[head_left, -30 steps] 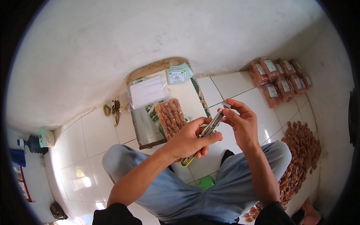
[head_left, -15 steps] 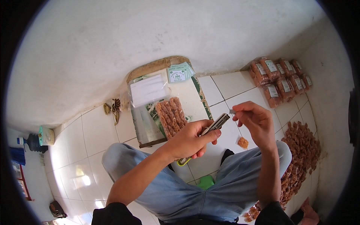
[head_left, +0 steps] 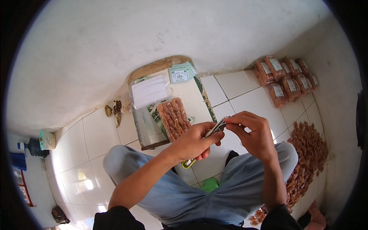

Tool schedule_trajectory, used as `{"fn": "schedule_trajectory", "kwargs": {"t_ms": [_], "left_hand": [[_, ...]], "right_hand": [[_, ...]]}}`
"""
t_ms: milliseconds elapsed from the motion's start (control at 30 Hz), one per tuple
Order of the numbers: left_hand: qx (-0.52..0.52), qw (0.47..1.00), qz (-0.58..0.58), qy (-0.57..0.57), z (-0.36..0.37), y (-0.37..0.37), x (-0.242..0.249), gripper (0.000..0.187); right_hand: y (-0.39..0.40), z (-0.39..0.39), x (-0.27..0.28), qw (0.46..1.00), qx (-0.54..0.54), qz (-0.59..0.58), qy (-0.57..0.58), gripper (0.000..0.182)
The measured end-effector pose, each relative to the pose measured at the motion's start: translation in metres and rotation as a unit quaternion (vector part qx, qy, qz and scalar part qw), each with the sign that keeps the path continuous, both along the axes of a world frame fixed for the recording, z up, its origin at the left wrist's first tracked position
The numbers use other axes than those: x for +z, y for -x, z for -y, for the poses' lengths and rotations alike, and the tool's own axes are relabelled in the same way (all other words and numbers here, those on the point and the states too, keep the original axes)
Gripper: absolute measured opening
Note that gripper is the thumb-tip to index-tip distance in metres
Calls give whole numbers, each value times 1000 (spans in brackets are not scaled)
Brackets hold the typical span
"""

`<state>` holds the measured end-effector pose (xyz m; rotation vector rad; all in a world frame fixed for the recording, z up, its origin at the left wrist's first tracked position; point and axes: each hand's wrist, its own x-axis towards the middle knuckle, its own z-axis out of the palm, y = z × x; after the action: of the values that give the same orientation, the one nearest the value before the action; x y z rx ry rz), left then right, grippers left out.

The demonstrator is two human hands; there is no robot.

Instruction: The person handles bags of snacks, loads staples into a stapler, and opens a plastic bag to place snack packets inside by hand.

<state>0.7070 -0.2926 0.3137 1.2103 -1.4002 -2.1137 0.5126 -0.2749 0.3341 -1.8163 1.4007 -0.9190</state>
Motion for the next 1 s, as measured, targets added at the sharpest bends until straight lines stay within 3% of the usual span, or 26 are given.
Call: {"fn": "schedule_trajectory", "kwargs": {"t_ms": [1000], "left_hand": [[-6,1000,26,16,-1,0,-2,35]], "right_hand": [[2,2,-6,999,5,-27,41,16]]}}
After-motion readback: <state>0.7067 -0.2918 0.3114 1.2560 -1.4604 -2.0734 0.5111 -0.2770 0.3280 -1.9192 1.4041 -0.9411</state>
